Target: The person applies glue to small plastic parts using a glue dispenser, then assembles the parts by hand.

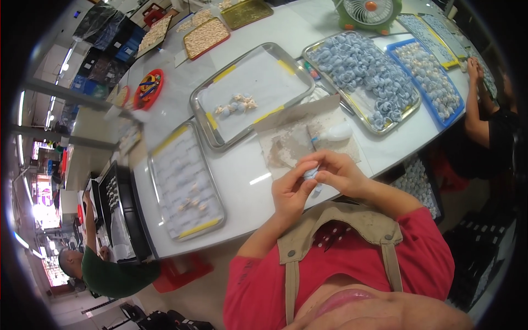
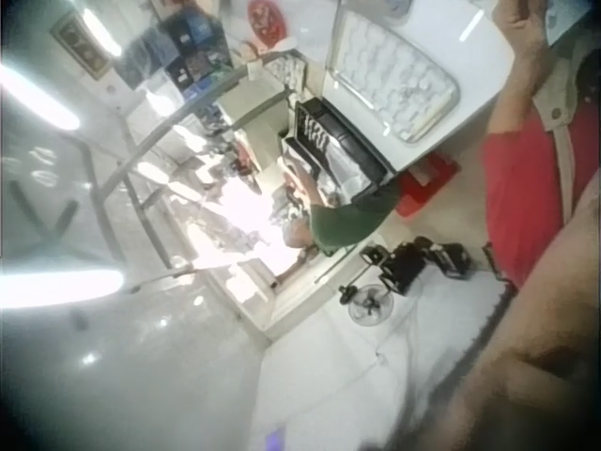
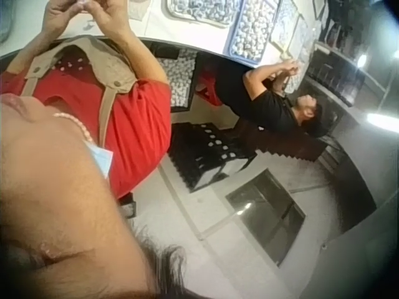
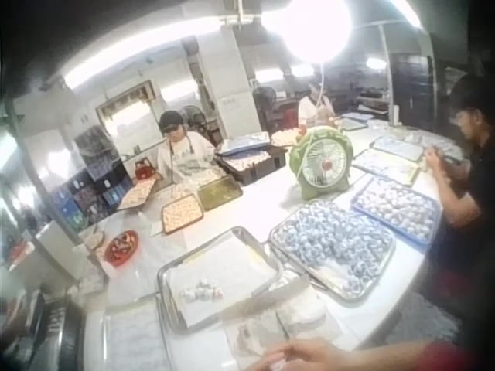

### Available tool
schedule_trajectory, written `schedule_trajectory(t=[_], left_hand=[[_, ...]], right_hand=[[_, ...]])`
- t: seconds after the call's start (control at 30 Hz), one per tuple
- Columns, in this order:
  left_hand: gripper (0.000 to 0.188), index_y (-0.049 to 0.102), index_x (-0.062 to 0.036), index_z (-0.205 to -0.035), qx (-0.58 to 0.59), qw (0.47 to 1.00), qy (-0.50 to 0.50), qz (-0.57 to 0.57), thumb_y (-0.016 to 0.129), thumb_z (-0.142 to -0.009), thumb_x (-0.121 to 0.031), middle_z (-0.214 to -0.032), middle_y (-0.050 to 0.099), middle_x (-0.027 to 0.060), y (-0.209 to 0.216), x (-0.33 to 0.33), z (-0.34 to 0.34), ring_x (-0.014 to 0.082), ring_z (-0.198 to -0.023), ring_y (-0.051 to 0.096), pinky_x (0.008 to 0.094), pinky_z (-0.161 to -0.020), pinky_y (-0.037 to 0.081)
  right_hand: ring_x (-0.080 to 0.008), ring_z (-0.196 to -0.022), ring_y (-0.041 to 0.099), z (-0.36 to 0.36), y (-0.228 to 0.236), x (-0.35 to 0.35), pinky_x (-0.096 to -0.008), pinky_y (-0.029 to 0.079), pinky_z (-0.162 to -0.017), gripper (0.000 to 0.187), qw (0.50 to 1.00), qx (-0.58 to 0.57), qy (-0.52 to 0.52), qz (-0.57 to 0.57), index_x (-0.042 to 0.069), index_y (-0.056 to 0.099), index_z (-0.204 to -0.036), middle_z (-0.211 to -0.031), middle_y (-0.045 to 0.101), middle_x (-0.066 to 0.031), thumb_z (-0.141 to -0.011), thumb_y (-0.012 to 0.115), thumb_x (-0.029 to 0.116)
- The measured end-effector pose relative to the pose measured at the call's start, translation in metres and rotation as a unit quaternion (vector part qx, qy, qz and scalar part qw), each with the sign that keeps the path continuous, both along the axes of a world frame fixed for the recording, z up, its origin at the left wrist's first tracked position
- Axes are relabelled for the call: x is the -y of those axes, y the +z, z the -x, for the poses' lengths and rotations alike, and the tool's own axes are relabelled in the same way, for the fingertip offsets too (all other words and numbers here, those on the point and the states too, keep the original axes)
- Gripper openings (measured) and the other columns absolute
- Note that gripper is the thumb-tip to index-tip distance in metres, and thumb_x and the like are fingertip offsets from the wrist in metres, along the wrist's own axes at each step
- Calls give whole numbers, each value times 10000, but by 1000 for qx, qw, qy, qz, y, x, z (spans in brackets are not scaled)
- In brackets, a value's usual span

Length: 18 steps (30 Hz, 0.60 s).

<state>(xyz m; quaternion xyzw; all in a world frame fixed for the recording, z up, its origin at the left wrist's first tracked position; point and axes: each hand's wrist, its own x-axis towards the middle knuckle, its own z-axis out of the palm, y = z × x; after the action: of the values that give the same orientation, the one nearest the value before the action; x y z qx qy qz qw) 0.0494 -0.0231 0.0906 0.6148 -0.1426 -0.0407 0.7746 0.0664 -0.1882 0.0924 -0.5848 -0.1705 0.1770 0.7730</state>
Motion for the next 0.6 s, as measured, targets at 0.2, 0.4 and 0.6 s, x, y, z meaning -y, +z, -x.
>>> schedule_trajectory(t=[0.2,0.4,0.6], left_hand=[[249,585,18,-1092,11,1000,22,-11,600,-852,-50,-982,609,52,0,-1,5,85,-832,541,198,-730,432],[246,587,14,-1090,4,1000,19,-17,594,-858,-65,-980,612,47,-2,-3,5,77,-809,539,195,-720,435],[312,549,12,-1152,-7,1000,12,22,595,-859,-86,-1043,594,58,-4,6,2,79,-837,533,201,-737,435]], right_hand=[[-163,-996,548,5,1,-4,-294,471,-831,284,1000,-13,7,-5,-12,454,-1170,-1091,552,-108,-893,482,45],[-110,-951,548,7,-1,-6,-255,456,-814,284,999,-11,-24,-23,7,478,-1162,-1051,567,-63,-882,515,45],[-60,-885,532,8,-5,-7,-207,448,-766,285,997,-35,-40,-48,25,491,-1163,-998,552,-19,-882,530,52]])
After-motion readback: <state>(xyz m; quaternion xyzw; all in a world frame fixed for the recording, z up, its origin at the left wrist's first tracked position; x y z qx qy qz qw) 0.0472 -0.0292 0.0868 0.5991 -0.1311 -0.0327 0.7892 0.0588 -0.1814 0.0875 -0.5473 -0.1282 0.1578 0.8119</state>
